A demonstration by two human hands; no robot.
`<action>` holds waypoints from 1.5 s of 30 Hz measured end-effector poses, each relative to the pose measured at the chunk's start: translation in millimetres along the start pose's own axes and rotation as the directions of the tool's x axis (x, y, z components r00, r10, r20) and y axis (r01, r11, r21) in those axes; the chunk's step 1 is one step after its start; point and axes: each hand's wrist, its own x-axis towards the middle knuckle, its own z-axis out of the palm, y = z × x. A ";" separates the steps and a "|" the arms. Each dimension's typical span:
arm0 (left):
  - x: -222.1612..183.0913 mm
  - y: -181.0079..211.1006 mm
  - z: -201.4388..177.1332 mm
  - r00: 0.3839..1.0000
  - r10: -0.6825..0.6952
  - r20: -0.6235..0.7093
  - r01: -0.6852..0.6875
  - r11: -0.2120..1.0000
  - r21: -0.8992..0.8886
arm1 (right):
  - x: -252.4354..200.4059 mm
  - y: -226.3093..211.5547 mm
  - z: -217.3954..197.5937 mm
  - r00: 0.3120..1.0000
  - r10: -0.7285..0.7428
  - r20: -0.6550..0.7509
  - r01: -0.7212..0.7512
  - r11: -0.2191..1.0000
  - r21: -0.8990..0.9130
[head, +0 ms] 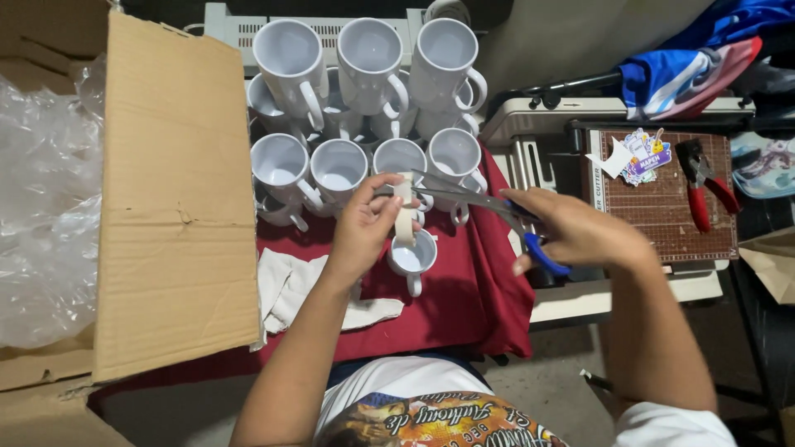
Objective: Cleaning white mugs with a cloth and preparing them for printing by applying tape.
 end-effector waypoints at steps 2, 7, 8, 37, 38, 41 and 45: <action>-1.5 0.7 6.7 0.999 -0.018 0.036 0.018 1.000 -0.014 | -2.6 -18.8 -15.0 0.996 0.074 0.040 -0.073 0.997 -0.021; -5.6 -1.9 16.4 0.994 -0.042 0.101 0.041 0.999 0.005 | -7.4 -40.8 -33.8 0.971 0.215 0.107 -0.207 0.975 -0.084; -6.6 -3.1 16.7 0.993 -0.044 0.112 0.042 0.999 0.017 | -7.3 -44.6 -35.9 0.971 0.215 0.107 -0.205 0.974 -0.097; -8.6 -6.9 27.2 0.984 -0.047 0.169 0.041 0.998 0.038 | -9.2 -39.6 -37.0 0.976 0.189 0.109 -0.176 0.978 -0.115; -8.1 -8.0 26.9 0.984 -0.046 0.172 0.040 0.998 0.040 | -10.0 -39.8 -37.7 0.975 0.188 0.118 -0.173 0.976 -0.129; -7.3 -7.4 28.6 0.983 -0.049 0.177 0.038 0.997 0.064 | -11.4 -37.6 -36.8 0.968 0.212 0.132 -0.192 0.970 -0.149; -7.2 -9.4 31.1 0.983 -0.080 0.165 0.061 0.991 0.116 | -15.5 -35.0 -33.4 0.950 0.282 0.135 -0.264 0.955 -0.135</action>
